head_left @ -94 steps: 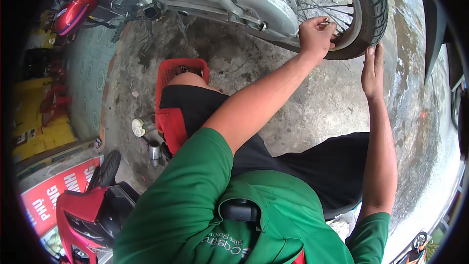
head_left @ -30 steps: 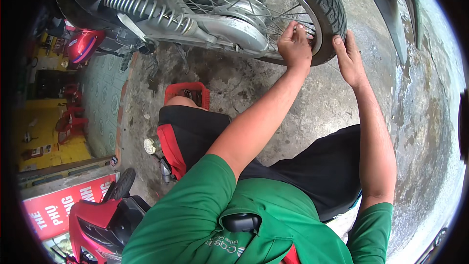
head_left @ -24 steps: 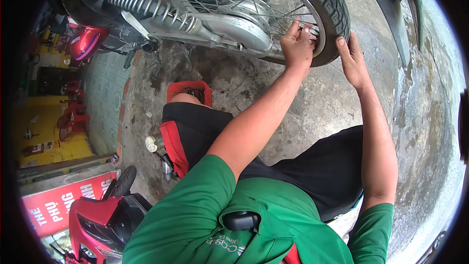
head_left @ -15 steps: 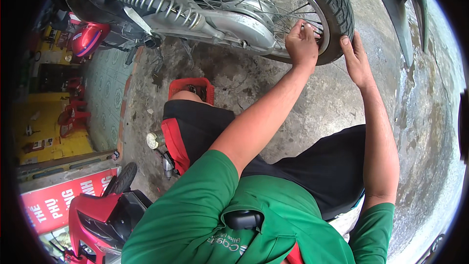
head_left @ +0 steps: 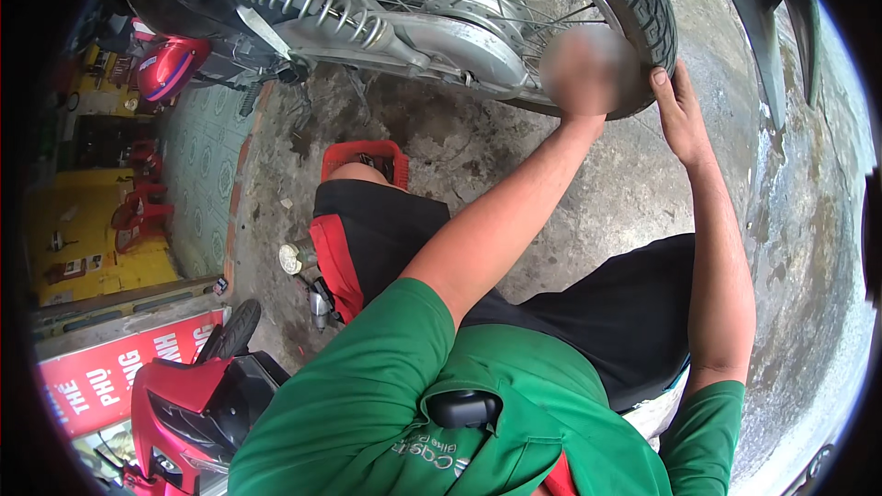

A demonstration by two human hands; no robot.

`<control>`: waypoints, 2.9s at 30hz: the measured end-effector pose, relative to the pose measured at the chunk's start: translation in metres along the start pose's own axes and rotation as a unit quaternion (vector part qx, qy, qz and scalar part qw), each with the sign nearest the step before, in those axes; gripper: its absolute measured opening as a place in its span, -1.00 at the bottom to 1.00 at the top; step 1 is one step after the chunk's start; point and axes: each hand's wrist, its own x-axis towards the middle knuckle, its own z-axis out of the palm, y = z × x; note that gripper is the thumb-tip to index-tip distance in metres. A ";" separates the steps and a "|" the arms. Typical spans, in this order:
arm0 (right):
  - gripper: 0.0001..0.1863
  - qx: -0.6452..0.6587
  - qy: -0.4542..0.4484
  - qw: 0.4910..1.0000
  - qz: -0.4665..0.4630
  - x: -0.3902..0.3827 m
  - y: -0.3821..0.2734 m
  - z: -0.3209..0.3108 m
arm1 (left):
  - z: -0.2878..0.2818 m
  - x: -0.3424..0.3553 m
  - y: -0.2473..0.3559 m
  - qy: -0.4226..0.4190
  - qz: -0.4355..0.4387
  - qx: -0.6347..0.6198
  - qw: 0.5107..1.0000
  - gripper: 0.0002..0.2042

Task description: Repair or replace the inner tube of a motorcycle tire.

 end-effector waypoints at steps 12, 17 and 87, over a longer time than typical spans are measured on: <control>-0.14 0.016 -0.016 1.000 0.003 0.003 0.002 0.000 | -0.002 0.006 -0.013 0.021 0.040 0.054 0.998 -0.66; -0.16 0.007 -0.012 1.000 0.010 0.003 0.013 -0.007 | -0.004 -0.007 0.001 -0.053 -0.017 -0.151 0.987 -0.65; -0.19 0.019 0.067 0.995 -0.071 0.007 -0.002 0.022 | -0.007 -0.004 0.004 -0.040 -0.061 -0.118 0.990 -0.53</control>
